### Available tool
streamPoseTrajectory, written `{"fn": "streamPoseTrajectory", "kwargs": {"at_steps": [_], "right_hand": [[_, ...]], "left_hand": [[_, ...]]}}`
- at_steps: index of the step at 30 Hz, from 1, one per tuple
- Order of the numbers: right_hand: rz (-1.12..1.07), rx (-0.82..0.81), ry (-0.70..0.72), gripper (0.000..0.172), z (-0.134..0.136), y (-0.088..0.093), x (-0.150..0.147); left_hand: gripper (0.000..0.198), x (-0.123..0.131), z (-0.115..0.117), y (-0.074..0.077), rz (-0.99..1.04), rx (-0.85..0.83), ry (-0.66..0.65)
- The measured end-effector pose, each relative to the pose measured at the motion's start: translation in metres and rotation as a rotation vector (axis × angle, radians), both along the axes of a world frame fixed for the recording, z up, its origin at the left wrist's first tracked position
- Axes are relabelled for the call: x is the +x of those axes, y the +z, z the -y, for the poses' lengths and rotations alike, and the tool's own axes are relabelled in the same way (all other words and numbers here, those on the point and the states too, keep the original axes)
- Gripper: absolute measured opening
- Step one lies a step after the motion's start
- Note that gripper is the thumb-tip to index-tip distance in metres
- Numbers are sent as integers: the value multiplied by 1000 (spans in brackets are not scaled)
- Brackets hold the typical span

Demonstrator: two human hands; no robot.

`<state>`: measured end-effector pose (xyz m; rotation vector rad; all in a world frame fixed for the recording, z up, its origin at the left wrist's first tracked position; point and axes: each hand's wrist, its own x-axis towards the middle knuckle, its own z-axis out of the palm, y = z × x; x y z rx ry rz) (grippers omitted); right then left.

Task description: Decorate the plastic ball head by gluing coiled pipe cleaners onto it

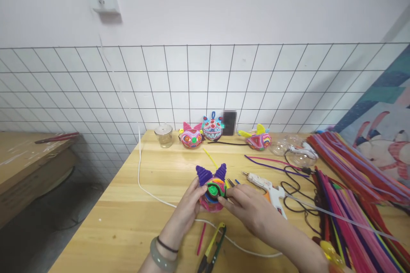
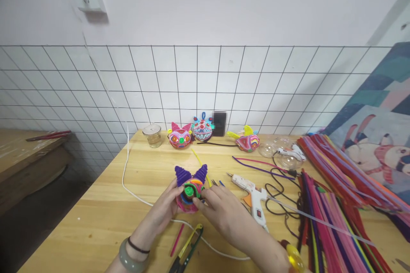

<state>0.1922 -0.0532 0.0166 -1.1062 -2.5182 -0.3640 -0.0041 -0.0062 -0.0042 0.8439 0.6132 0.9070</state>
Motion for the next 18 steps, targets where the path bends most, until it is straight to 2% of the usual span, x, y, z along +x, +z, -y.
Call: {"fn": "streamPoseTrajectory", "kwargs": {"at_steps": [5,9,15,18], "right_hand": [[-67,-13,-12,23,2,3,-1],[18,8,4,28,3,10,-2],[10,57,54,34,3,18,-7],[-108,-75,-46,32,3,14,-9]], "left_hand": [[38,0,2,2,5,-16,-12],[41,1,1,2,-10,-32,2],[46,2,-1,1,-45,-78,10],[48,2,-1,0,-31,-69,28]]}}
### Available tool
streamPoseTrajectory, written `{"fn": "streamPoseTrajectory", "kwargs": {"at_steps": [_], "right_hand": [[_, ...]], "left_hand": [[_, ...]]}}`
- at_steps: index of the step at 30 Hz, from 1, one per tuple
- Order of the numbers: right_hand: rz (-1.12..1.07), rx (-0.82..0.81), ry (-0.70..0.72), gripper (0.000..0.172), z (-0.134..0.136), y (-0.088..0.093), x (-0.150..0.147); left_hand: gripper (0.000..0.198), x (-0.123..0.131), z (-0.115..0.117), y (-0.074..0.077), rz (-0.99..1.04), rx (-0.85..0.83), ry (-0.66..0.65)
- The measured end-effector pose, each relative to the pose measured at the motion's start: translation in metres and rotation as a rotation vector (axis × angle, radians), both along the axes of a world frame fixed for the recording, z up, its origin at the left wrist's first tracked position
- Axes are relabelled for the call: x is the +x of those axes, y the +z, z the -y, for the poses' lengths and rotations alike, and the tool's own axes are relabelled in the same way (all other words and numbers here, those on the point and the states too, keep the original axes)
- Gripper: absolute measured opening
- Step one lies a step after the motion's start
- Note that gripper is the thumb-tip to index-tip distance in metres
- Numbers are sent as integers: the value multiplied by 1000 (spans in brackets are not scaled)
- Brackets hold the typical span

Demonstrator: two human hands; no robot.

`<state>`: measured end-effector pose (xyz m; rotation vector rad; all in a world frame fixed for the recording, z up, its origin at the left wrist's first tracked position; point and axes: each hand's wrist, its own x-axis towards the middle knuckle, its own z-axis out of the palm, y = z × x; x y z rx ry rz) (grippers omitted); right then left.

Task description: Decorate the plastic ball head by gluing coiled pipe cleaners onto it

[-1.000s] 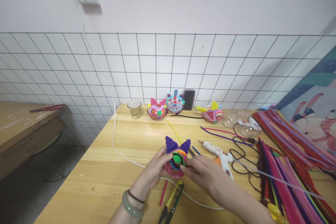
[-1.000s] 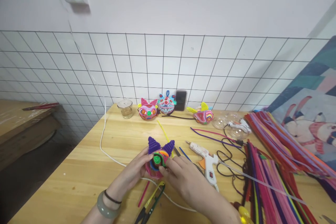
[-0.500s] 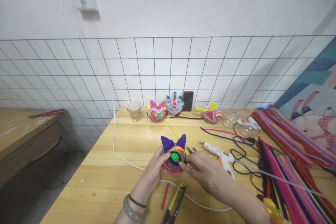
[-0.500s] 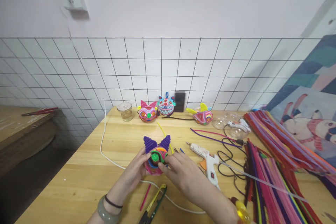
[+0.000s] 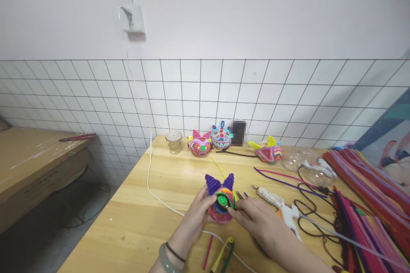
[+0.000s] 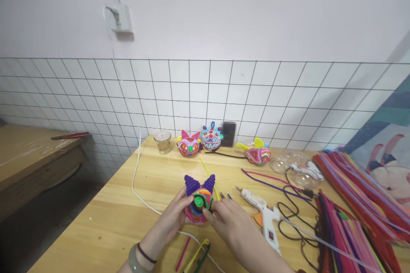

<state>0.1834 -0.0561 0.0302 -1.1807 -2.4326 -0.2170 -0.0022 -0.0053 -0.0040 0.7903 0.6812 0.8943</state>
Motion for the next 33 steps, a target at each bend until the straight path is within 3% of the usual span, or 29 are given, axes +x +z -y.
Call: {"fn": "streamPoseTrajectory", "kwargs": {"at_steps": [2,4,8,12,15,21,24,29,33], "right_hand": [[-113,-107,-96,31,0,-5,0],[-177,-98,-143,29,-1,-11,1],[-192,43,-43,37,4,-14,4],[-285,-28,2,35,19,-14,4],[-260,-120,-1,30,32,-23,2],[-156,-131,-196,29,30,-50,-7],[-123,-166,-247,35,16,-49,-20],[-172,-205,-191,36,2,-39,-44],[-210,-198,-256,31,7,-42,-24]], "left_hand": [[48,0,0,-1,13,13,15],[48,0,-1,-1,25,21,29],[46,-1,-4,-3,71,15,57],[45,-1,-9,-6,128,-47,141],[42,-3,-12,-5,154,-60,249],[41,-10,-16,-1,186,1,410],[41,-13,-19,1,185,0,442],[33,-16,-20,6,224,21,481],[30,-16,-21,7,241,7,511]]}}
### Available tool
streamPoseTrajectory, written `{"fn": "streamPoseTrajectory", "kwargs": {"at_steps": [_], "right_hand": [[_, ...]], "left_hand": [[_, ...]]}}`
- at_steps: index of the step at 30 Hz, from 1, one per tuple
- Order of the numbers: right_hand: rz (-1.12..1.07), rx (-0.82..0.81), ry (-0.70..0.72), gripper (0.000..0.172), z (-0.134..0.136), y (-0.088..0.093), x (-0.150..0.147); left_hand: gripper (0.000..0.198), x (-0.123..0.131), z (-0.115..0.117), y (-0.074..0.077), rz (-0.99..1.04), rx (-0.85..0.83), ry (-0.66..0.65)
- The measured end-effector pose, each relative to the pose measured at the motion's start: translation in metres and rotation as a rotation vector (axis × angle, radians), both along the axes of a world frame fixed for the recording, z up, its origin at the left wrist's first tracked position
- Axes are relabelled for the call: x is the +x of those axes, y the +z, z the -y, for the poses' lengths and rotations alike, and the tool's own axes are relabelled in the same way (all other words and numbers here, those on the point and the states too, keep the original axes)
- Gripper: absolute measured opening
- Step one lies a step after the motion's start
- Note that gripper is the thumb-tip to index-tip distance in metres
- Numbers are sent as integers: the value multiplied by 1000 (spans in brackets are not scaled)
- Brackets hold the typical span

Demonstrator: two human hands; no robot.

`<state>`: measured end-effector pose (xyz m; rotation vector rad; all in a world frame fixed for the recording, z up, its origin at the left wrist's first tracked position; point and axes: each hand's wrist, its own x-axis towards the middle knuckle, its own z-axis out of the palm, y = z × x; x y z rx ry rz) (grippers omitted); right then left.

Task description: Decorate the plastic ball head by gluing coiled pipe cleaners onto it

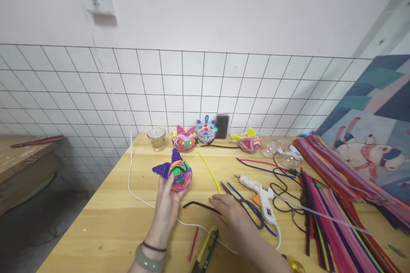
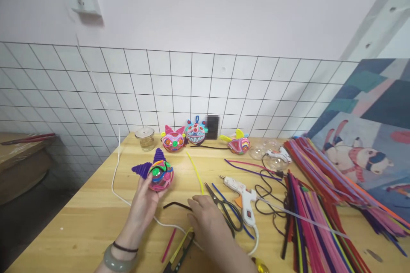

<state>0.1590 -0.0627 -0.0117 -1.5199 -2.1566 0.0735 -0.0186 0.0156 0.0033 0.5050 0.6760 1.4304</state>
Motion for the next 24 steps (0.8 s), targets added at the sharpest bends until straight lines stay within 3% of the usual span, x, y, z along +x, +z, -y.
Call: {"fn": "streamPoseTrajectory", "kwargs": {"at_steps": [4,7,10,18,24], "right_hand": [[-29,-27,-193,22,13,-6,58],[-33,-69,-421,27,25,-10,104],[-24,-162,-590,34,30,-16,131],[-58,-371,-690,42,4,-32,137],[-143,-393,-640,40,6,-28,146]], "left_hand": [[30,1,-2,-5,33,-13,-21],[31,3,-3,-10,52,-6,-46],[38,7,-1,-12,18,17,-81],[78,23,3,-25,-97,93,-51],[76,24,1,-31,-142,98,2]]}}
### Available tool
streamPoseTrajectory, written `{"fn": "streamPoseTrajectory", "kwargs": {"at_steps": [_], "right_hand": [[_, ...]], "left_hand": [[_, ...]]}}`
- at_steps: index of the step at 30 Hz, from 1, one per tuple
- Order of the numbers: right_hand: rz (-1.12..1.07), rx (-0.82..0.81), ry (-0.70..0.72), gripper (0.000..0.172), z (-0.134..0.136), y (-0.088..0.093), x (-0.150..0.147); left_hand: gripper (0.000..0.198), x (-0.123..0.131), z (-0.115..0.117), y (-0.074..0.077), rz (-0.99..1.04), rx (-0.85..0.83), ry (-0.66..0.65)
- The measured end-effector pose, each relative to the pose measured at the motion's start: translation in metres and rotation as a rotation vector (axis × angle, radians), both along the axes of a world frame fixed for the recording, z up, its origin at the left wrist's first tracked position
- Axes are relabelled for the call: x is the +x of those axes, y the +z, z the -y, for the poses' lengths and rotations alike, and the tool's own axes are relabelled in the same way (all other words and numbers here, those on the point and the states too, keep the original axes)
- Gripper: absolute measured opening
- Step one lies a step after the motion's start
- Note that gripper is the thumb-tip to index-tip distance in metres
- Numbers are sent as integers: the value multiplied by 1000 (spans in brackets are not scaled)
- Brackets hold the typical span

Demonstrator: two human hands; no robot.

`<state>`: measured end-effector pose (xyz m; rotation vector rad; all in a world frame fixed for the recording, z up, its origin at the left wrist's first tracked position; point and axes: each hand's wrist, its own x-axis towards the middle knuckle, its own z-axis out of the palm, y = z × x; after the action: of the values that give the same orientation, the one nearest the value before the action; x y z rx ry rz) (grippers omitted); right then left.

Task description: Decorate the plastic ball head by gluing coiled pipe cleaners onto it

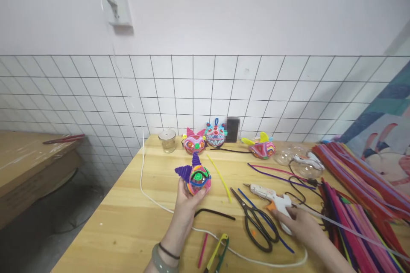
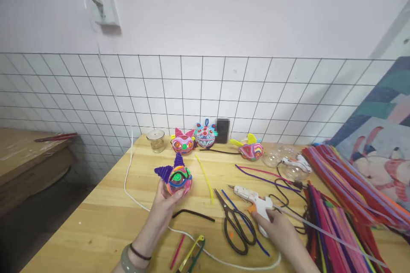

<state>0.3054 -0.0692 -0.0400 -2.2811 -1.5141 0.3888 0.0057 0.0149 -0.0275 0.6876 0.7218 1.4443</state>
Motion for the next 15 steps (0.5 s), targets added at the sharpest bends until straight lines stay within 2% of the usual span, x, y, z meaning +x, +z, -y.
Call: {"fn": "streamPoseTrajectory", "kwargs": {"at_steps": [3,6,8,12,15], "right_hand": [[-136,58,-59,38,4,5,0],[-305,221,-184,33,9,11,-4],[-352,295,-217,32,13,14,-10],[-551,280,-147,38,27,20,-35],[-665,170,14,47,38,30,-65]], "left_hand": [[76,1,0,1,-26,28,46],[75,2,0,0,-49,70,88],[75,3,0,-2,-56,94,90],[76,2,-2,-8,-81,129,74],[77,1,-3,-9,-128,136,99]]}}
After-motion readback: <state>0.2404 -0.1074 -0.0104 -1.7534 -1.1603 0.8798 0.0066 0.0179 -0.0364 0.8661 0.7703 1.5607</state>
